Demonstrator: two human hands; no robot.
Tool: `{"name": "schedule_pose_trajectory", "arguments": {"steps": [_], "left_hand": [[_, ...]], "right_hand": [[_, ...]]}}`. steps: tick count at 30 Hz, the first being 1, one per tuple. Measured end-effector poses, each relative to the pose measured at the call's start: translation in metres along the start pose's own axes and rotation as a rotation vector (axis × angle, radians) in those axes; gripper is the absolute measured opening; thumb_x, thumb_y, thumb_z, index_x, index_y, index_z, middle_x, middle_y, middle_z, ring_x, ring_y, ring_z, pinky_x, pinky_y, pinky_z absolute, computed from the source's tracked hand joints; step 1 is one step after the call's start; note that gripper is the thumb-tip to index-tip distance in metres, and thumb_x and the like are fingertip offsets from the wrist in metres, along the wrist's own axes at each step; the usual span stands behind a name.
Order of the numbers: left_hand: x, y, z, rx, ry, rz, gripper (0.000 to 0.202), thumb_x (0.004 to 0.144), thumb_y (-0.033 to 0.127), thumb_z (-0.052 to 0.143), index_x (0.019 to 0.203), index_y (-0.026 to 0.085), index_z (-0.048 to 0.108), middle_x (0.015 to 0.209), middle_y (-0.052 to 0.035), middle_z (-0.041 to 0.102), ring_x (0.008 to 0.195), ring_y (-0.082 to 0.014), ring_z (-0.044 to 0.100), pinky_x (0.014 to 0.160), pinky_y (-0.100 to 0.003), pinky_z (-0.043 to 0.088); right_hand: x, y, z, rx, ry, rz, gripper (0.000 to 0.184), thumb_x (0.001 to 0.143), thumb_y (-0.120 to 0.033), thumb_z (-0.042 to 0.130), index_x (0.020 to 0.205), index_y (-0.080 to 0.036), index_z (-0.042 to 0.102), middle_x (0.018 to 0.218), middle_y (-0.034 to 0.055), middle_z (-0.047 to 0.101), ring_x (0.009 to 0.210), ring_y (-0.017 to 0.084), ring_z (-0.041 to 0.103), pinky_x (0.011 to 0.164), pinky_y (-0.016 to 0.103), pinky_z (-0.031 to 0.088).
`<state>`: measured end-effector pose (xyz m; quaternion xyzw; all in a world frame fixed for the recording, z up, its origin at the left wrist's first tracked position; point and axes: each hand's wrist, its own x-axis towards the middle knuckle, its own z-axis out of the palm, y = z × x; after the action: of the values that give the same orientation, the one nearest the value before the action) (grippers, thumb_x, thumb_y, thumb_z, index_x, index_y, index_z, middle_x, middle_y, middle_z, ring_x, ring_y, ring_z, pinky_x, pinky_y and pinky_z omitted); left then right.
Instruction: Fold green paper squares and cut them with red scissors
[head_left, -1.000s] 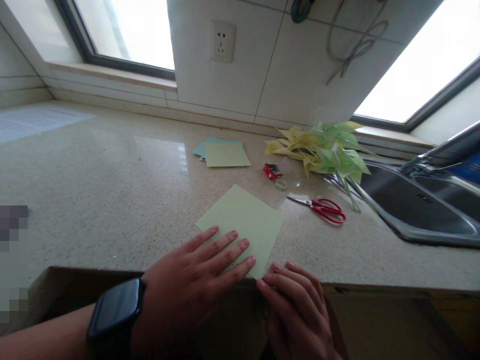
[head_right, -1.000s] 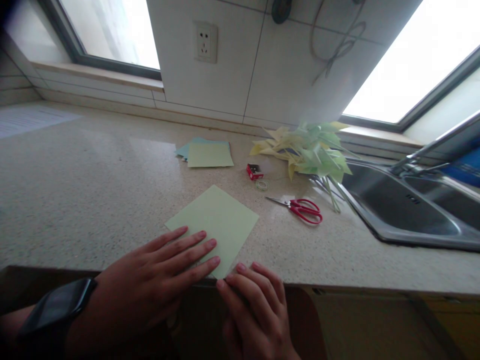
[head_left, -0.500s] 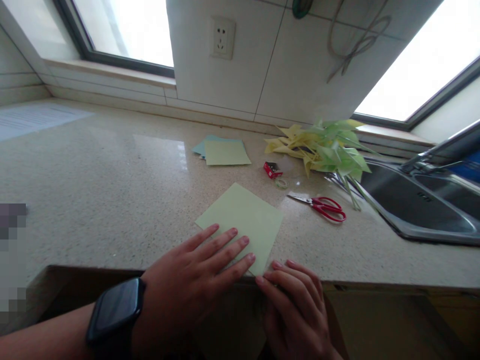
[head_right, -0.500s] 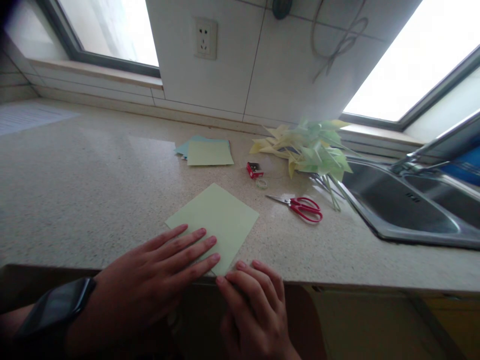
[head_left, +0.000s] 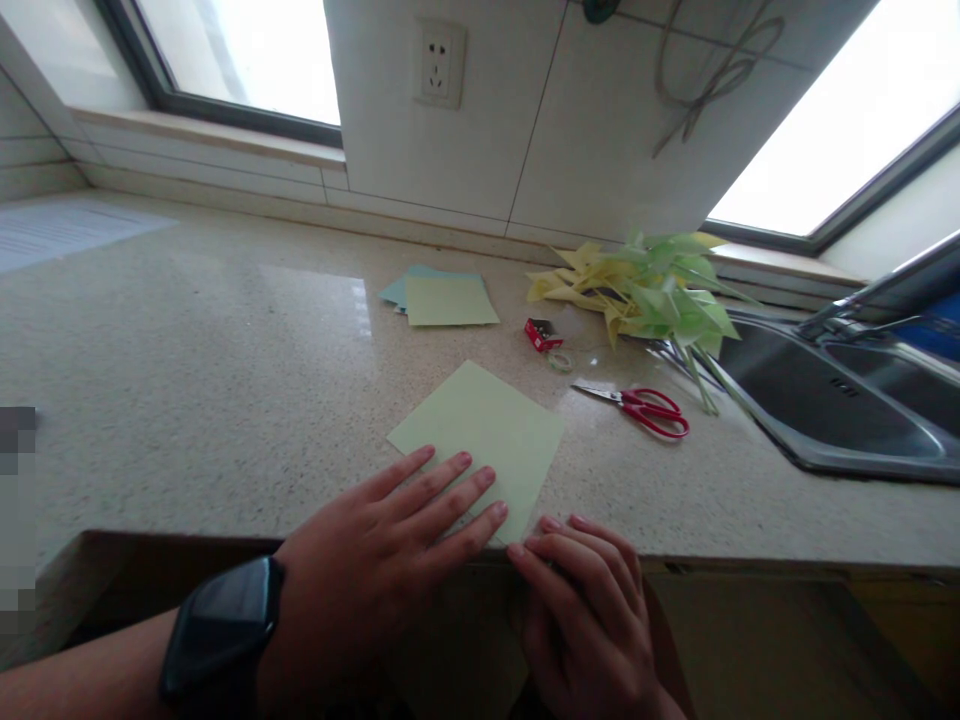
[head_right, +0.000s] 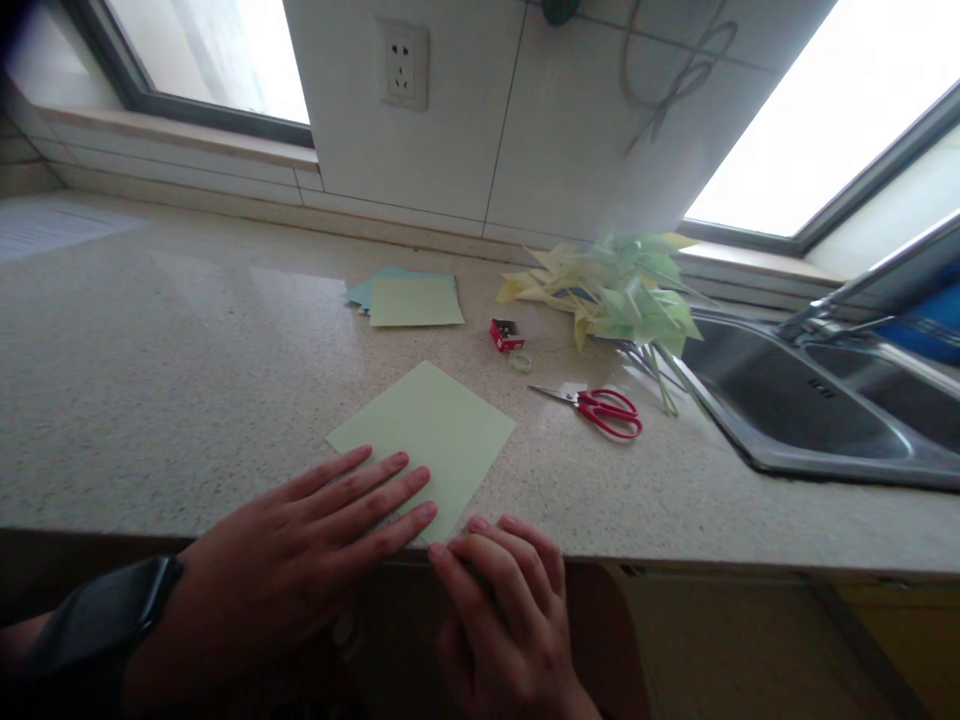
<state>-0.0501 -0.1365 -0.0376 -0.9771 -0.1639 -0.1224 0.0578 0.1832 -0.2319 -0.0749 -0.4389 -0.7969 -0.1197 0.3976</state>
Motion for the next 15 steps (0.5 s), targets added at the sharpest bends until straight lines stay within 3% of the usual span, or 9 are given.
{"name": "schedule_pose_trajectory", "arguments": {"steps": [15], "left_hand": [[-0.0008, -0.0003, 0.0014, 0.006, -0.002, 0.004, 0.049, 0.108, 0.033, 0.037, 0.156, 0.023, 0.036, 0.162, -0.0049, 0.040, 0.149, -0.0256, 0.036, 0.120, -0.046, 0.020]], "right_hand": [[0.0042, -0.0048, 0.0012, -0.034, -0.022, 0.045, 0.034, 0.087, -0.001, 0.055, 0.117, -0.009, 0.069, 0.111, 0.0107, 0.063, 0.107, 0.024, 0.058, 0.097, 0.047, 0.044]]}}
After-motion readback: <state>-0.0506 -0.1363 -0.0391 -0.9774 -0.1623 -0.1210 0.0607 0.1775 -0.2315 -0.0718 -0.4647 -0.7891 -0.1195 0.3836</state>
